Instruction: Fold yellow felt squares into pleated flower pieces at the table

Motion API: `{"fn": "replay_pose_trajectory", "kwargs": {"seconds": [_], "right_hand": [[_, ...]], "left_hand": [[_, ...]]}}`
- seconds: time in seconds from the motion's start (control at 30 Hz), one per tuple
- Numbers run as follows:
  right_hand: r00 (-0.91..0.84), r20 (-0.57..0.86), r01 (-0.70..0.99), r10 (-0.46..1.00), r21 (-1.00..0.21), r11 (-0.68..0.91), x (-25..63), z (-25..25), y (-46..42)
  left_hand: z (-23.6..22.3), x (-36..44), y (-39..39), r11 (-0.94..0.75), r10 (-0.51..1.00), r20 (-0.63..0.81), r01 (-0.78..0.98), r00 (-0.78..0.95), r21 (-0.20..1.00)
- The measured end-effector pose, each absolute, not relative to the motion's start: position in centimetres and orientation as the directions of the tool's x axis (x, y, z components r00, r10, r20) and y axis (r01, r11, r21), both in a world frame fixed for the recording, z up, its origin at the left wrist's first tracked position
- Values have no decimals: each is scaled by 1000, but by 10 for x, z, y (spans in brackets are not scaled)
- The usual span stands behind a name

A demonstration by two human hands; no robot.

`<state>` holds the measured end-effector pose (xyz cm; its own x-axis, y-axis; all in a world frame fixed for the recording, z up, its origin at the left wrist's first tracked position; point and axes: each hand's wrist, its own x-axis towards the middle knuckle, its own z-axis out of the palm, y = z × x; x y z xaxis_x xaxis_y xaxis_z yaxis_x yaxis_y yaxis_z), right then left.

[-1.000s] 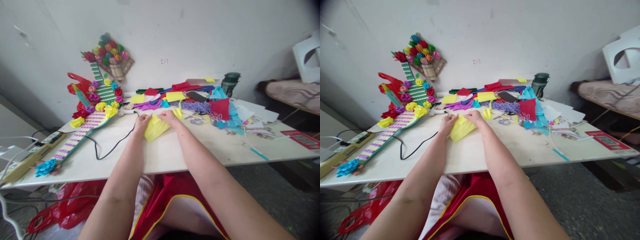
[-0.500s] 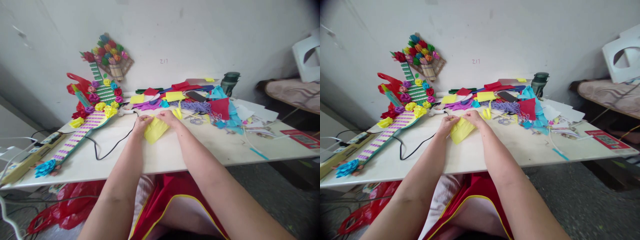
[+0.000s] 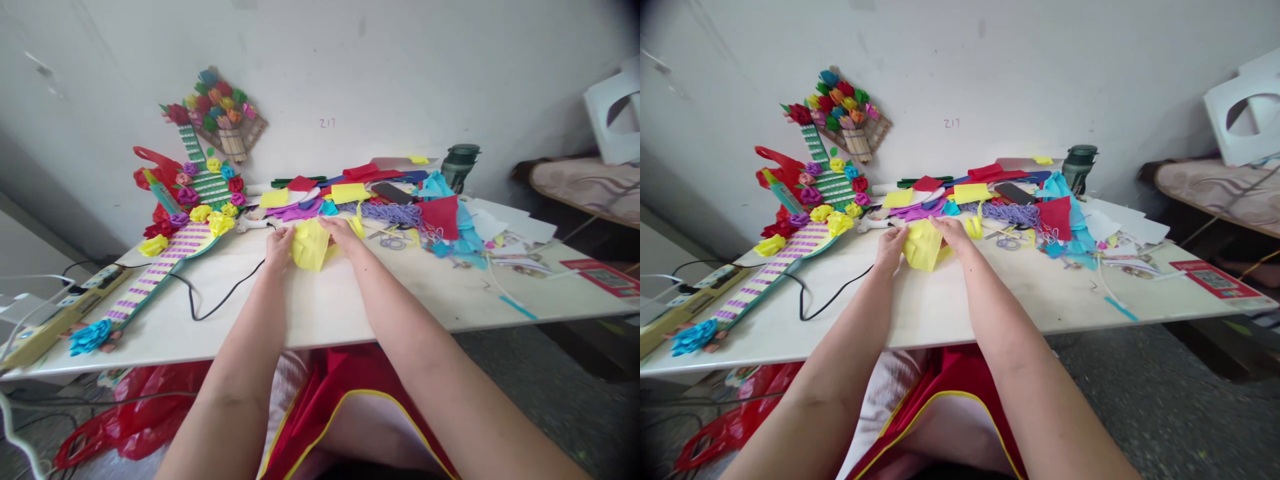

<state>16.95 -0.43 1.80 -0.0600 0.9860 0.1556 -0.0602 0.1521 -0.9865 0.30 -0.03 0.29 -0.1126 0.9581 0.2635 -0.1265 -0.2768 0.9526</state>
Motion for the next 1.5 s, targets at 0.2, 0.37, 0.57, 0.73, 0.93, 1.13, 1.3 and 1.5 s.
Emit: {"fn": "replay_pose_trajectory", "kwargs": {"seconds": [0.2,0.37,0.57,0.73,0.93,1.13,1.3,1.5], "right_hand": [[-191,4,-118,982,-993,-19,162,14,-6],[-225,33,-132,974,-991,3,154,8,-6],[-140,58,-26,989,-998,54,163,15,-7],[-231,46,43,972,-997,57,169,19,-10],[-252,83,-44,964,-996,74,171,16,-6],[-66,116,-65,991,-992,112,168,18,-6],[-44,229,-29,972,-973,228,166,16,-3],[-77,275,113,958,-953,282,161,14,-5]], "left_hand": [[0,3,5,-282,929,234,-140,-287,949],[-2,5,5,-319,923,272,-145,-272,937],[1,3,-1,-291,956,279,-149,-96,945],[2,-3,-4,-203,975,216,-180,59,963],[2,0,-2,-194,981,194,-180,-14,964],[-1,2,4,-246,957,199,-226,-209,943],[-2,3,5,-241,950,187,-204,-252,949],[-1,7,3,-236,946,189,-161,-264,958]]}}
